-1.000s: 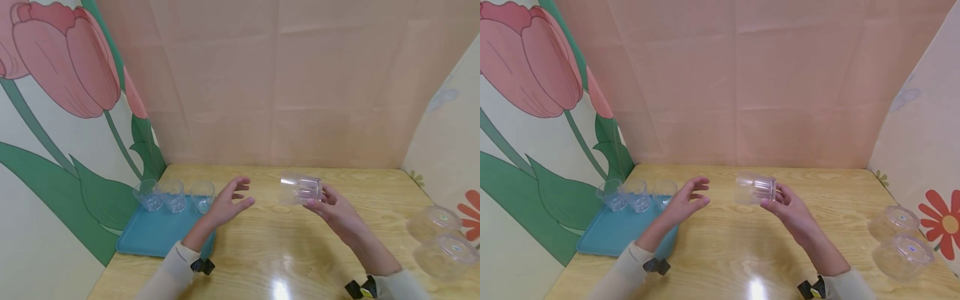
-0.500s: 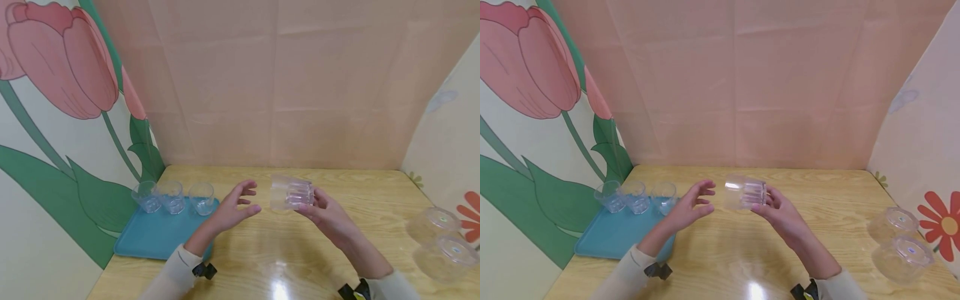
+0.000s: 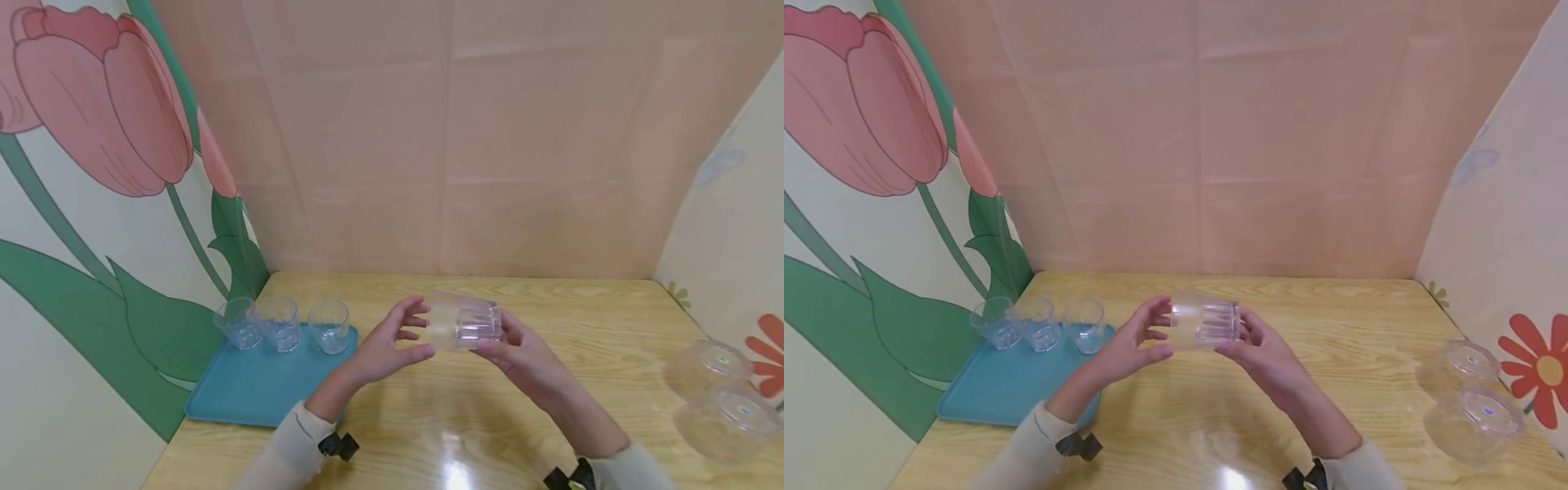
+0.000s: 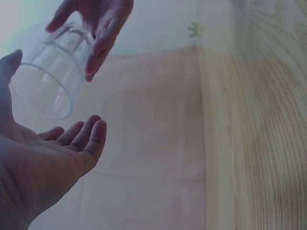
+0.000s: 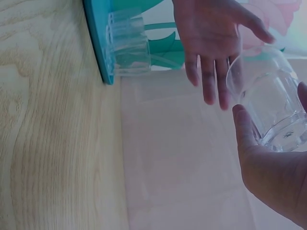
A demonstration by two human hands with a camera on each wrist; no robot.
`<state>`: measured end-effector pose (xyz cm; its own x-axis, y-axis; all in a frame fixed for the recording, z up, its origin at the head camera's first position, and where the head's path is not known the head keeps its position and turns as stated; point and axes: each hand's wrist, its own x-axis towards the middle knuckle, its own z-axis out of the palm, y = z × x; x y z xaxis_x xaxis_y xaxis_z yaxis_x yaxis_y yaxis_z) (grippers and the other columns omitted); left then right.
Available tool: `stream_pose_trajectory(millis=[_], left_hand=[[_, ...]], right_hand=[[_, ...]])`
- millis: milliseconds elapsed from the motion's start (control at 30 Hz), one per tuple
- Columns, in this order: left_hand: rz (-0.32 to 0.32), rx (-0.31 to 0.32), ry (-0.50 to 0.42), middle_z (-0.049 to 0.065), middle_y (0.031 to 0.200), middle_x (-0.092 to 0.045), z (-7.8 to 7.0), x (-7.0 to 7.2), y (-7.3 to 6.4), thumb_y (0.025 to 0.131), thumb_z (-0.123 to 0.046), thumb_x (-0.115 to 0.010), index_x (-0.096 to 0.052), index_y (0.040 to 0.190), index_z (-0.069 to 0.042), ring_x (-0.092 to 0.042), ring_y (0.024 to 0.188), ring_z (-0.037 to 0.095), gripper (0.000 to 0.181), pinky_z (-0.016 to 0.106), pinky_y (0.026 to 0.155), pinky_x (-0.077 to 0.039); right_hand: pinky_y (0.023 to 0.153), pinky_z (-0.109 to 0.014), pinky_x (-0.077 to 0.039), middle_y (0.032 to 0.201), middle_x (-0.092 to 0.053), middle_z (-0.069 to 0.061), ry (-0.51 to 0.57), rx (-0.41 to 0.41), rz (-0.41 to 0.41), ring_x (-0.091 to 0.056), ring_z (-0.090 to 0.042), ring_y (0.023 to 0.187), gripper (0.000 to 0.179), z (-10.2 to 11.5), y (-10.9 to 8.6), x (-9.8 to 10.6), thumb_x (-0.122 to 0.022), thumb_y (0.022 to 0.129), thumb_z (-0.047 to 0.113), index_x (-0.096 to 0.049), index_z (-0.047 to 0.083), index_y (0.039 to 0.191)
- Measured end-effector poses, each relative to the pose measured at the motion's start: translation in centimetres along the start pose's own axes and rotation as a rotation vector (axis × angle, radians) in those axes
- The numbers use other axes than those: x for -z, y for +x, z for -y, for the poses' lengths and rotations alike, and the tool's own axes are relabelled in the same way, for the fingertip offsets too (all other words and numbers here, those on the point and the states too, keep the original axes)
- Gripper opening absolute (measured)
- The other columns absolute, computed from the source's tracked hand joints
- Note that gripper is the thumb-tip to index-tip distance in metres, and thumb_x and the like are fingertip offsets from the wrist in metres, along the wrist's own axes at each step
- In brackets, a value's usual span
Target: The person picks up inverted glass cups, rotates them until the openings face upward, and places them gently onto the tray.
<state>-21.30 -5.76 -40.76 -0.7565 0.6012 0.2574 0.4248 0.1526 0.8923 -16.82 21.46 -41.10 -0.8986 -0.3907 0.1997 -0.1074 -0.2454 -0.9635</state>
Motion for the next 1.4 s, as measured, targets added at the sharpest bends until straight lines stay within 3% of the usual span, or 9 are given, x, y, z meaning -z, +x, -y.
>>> stream_pose_trajectory(millis=[300, 600, 900, 1133, 1300, 1400], left_hand=[[0.020, 0.034, 0.002, 0.010, 0.152, -0.042, -0.4, -0.2, 0.0, 0.088, -0.059, -0.071, -0.022, 0.159, -0.014, -0.051, 0.129, 0.027, 0.098, 0.036, 0.105, -0.047], [0.026, 0.017, -0.015, 0.010, 0.149, -0.046, -0.3, -0.3, 0.2, 0.086, -0.061, -0.072, -0.022, 0.159, -0.014, -0.050, 0.128, 0.026, 0.099, 0.034, 0.104, -0.046], [0.024, 0.033, -0.024, 0.009, 0.148, -0.047, 0.0, -0.4, 0.2, 0.083, -0.063, -0.074, -0.021, 0.159, -0.014, -0.051, 0.127, 0.028, 0.104, 0.041, 0.105, -0.047], [0.000, 0.029, -0.034, 0.011, 0.141, -0.052, 0.0, -0.4, 0.3, 0.082, -0.048, -0.080, -0.025, 0.156, -0.013, -0.057, 0.120, 0.021, 0.099, 0.043, 0.104, -0.048], [-0.020, 0.037, -0.030, 0.007, 0.136, -0.055, -0.2, -0.3, 0.4, 0.082, -0.038, -0.082, -0.028, 0.155, -0.013, -0.059, 0.119, 0.021, 0.094, 0.048, 0.107, -0.045], [-0.022, 0.046, -0.021, 0.008, 0.138, -0.055, -0.3, -0.2, 0.5, 0.083, -0.037, -0.082, -0.027, 0.156, -0.012, -0.058, 0.121, 0.023, 0.095, 0.045, 0.107, -0.046]], right_hand=[[0.107, -0.031, -0.047, 0.136, -0.060, -0.008, 0.035, -0.011, 0.041, -0.059, -0.020, 0.126, 0.063, -0.4, 0.4, -0.3, -0.057, 0.100, 0.000, -0.025, -0.003, 0.154], [0.107, -0.031, -0.046, 0.138, -0.058, -0.007, 0.058, -0.019, 0.050, -0.059, -0.020, 0.126, 0.064, -0.7, 0.6, -0.5, -0.057, 0.100, -0.002, -0.025, -0.002, 0.155], [0.107, -0.031, -0.046, 0.138, -0.058, -0.008, 0.064, -0.039, 0.052, -0.059, -0.020, 0.127, 0.066, -0.7, 0.8, -0.9, -0.058, 0.099, -0.001, -0.023, -0.004, 0.155], [0.108, -0.032, -0.046, 0.139, -0.057, -0.008, 0.086, -0.034, 0.072, -0.058, -0.021, 0.128, 0.058, -1.0, 1.1, -1.0, -0.058, 0.099, -0.001, -0.033, 0.002, 0.151], [0.109, -0.033, -0.045, 0.140, -0.055, -0.009, 0.095, -0.036, 0.082, -0.057, -0.021, 0.129, 0.058, -0.9, 1.3, -1.1, -0.056, 0.100, -0.002, -0.033, 0.004, 0.152], [0.109, -0.033, -0.045, 0.141, -0.054, -0.010, 0.091, -0.033, 0.081, -0.056, -0.022, 0.130, 0.058, -0.9, 1.3, -1.1, -0.056, 0.100, -0.002, -0.032, 0.002, 0.152]])
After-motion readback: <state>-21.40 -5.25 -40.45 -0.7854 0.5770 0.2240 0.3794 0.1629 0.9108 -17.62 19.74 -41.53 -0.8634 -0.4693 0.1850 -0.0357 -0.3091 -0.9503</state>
